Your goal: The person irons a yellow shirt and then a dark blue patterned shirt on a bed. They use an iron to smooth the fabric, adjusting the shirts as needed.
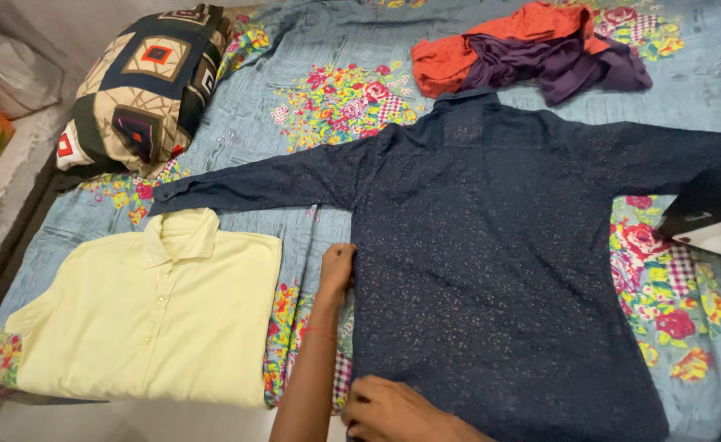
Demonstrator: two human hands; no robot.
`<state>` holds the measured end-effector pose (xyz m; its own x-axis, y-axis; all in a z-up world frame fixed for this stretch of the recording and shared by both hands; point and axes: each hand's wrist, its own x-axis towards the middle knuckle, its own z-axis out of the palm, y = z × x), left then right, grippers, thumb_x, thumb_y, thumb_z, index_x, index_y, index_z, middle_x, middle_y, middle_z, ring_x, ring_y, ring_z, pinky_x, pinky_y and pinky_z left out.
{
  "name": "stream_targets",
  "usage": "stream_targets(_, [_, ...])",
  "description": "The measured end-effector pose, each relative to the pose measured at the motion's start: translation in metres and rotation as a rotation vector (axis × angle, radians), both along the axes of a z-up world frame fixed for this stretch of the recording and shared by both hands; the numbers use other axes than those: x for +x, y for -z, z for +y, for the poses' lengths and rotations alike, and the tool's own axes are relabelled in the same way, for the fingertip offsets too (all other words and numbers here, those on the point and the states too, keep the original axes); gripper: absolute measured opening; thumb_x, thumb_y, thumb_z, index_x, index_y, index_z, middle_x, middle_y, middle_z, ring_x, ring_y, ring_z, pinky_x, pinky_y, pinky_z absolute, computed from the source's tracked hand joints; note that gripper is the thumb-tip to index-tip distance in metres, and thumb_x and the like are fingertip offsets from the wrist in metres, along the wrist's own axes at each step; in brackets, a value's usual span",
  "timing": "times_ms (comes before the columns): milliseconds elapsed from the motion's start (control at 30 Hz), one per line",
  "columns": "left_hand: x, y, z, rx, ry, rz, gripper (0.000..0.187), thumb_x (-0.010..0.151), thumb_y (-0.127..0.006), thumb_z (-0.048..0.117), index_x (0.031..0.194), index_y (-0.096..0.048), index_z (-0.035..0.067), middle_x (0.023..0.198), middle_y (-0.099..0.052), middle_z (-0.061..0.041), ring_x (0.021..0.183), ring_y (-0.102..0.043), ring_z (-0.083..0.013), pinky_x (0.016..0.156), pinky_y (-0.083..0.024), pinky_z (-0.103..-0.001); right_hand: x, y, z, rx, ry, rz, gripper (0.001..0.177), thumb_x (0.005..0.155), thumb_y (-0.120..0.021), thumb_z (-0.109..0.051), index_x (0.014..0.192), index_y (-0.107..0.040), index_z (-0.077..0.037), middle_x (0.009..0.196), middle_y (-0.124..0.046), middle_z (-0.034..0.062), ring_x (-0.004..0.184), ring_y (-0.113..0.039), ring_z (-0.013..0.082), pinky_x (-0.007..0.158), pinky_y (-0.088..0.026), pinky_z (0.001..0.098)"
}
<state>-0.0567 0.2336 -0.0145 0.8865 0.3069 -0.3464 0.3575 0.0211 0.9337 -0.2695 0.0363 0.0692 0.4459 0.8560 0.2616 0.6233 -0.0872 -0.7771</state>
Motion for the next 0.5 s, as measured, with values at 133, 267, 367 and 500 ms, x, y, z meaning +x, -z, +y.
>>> stream_targets(133, [-0.038,-0.016,0.01,-0.007,0.185,0.135,0.038,0.089,-0.079,0.023,0.118,-0.06,0.008,0.068,-0.06,0.001,0.053,-0.052,-0.0099,0.045,-0.04,-0.028,-0.005,-0.003,-0.01,0.0,-0.124,-0.265,0.018,0.096,-0.067,-0.017,0.109,-0.072,-0.006,0.134,-0.066,0.0166,0.116,-0.064,0.0325,0.095,-0.053,0.042])
stream_targets(267, [-0.115,-0.061,0.023,0.331,0.352,0.166,0.037,0.09,-0.066,0.018,0.125,-0.057,0.01,0.067,-0.064,-0.01,0.053,-0.062,-0.0211,0.049,-0.048,-0.037,0.02,-0.017,-0.074,-0.165,0.138,-0.178,0.028,0.09,-0.072,-0.024,0.107,-0.074,-0.003,0.123,-0.069,0.0187,0.115,-0.062,0.036,0.096,-0.048,0.0471])
stream_targets(367, [-0.14,-0.101,0.013,0.84,0.324,-0.083,0.044,0.084,-0.069,0.015,0.125,-0.057,0.006,0.088,-0.072,-0.016,0.08,-0.07,-0.0321,0.07,-0.056,-0.044,0.04,-0.025,-0.166,-0.255,1.022,-0.254,0.021,0.084,-0.068,-0.021,0.1,-0.073,-0.01,0.105,-0.073,0.008,0.103,-0.067,0.0315,0.094,-0.052,0.0452])
stream_targets(500, [-0.121,-0.13,-0.05,0.995,0.293,-0.545,0.037,0.083,-0.07,0.012,0.119,-0.064,0.004,0.108,-0.07,-0.019,0.101,-0.066,-0.0377,0.09,-0.052,-0.047,0.028,-0.027,-0.26,-0.595,1.471,-0.25,0.047,0.082,-0.072,-0.035,0.118,-0.069,-0.006,0.109,-0.066,0.0199,0.102,-0.063,0.0385,0.09,-0.052,0.0488])
